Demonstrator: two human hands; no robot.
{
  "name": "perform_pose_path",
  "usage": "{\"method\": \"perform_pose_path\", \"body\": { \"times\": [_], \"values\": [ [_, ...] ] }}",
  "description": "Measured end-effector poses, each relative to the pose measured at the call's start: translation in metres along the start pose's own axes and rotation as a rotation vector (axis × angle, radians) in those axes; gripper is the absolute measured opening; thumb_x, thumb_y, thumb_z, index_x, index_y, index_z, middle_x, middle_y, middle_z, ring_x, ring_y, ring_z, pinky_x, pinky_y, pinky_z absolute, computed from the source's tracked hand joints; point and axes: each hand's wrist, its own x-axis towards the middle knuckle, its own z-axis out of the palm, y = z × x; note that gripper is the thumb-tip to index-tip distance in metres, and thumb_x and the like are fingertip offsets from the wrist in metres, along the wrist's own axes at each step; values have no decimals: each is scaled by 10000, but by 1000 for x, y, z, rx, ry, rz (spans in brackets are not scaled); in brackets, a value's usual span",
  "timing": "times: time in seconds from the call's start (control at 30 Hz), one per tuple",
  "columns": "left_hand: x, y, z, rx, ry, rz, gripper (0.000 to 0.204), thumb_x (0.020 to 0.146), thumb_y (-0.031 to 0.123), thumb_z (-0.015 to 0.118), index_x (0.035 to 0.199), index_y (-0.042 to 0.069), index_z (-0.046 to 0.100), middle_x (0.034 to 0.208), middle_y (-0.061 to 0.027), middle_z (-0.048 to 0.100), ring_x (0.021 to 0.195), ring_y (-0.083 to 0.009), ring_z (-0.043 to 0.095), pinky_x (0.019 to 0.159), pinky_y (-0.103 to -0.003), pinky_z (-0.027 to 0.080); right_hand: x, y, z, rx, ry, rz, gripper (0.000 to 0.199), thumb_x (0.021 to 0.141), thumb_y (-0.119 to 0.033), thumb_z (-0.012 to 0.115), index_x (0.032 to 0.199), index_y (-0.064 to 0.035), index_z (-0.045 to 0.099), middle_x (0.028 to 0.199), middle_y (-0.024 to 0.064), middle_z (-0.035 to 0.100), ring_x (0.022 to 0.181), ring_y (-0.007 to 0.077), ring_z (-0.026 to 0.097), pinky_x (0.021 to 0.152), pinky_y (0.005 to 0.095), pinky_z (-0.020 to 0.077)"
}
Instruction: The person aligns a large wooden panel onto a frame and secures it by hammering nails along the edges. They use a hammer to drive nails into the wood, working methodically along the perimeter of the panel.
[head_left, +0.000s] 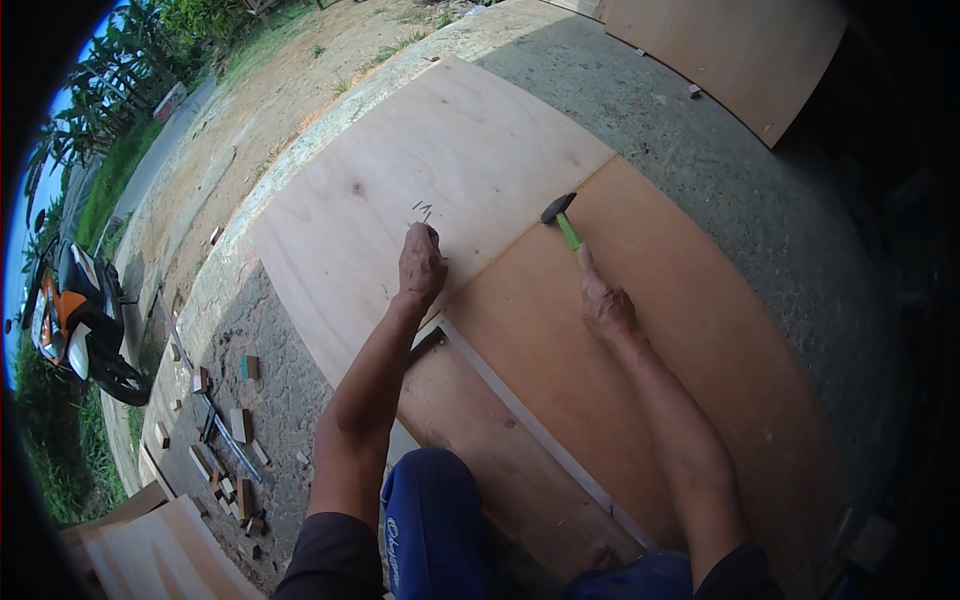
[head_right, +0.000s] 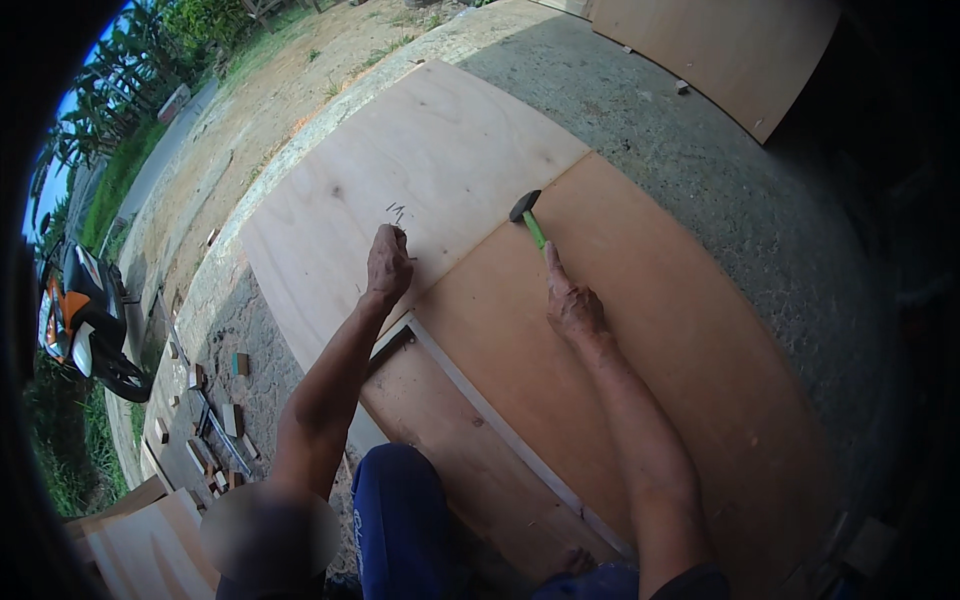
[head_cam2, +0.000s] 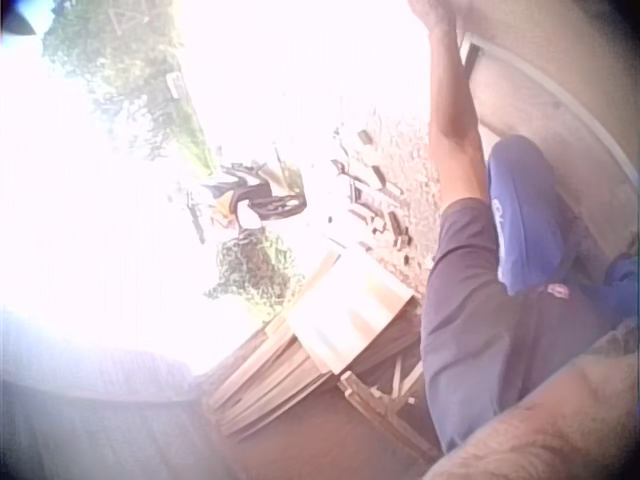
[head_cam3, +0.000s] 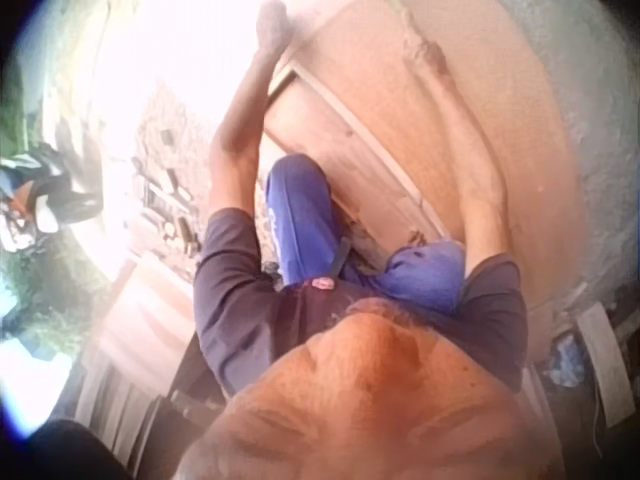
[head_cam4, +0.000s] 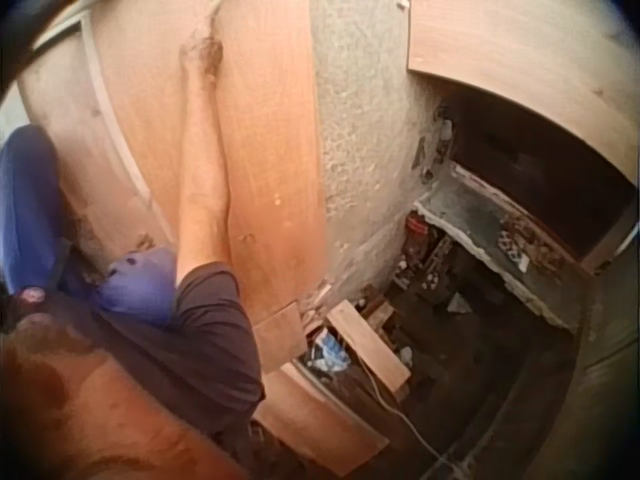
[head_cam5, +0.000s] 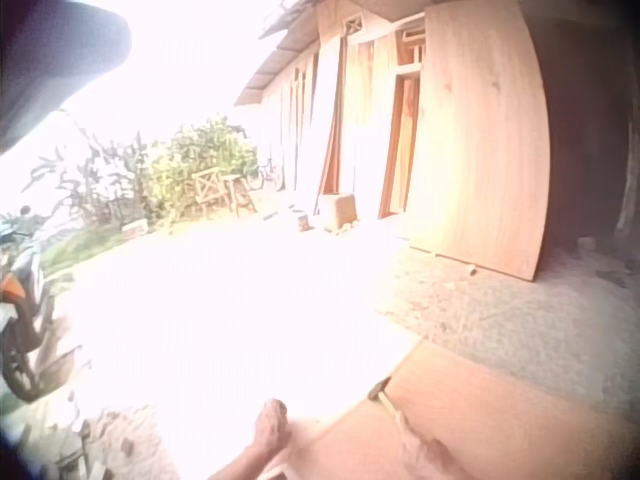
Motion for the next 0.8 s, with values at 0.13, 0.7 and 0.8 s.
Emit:
{"method": "perform_pose_path", "body": {
  "times": [0.13, 0.7, 0.8],
  "values": [
    [-28, 43, 30, -180, 87, -125, 159, 971, 58, 507, 1109, -14, 543, 977, -238, 641, 929, -396, 637, 811, -459, 498, 0, 17, 18, -78, 245, -152, 789, 933, -123, 521, 1603, -189, 109, 959, 295, 685, 803, 463, 689, 743, 544, 554],
    [-51, 60, 55, -13, 71, -34, 105, 935, 165, 598, 1012, 96, 618, 1089, -112, 617, 999, -336, 596, 860, -438, 460, -51, -57, 0, 236, 44, -227, 661, 956, -97, 511, 1567, -114, 261, 799, 246, 657, 676, 425, 656, 598, 515, 505],
    [-51, 68, 52, -7, 36, -55, 116, 931, 181, 603, 1008, 98, 627, 1111, -105, 611, 1034, -323, 588, 882, -430, 451, -51, -59, -4, 235, 11, -196, 665, 957, -97, 498, 1574, -139, 252, 755, 241, 645, 700, 435, 657, 619, 533, 507]
  ]
}}
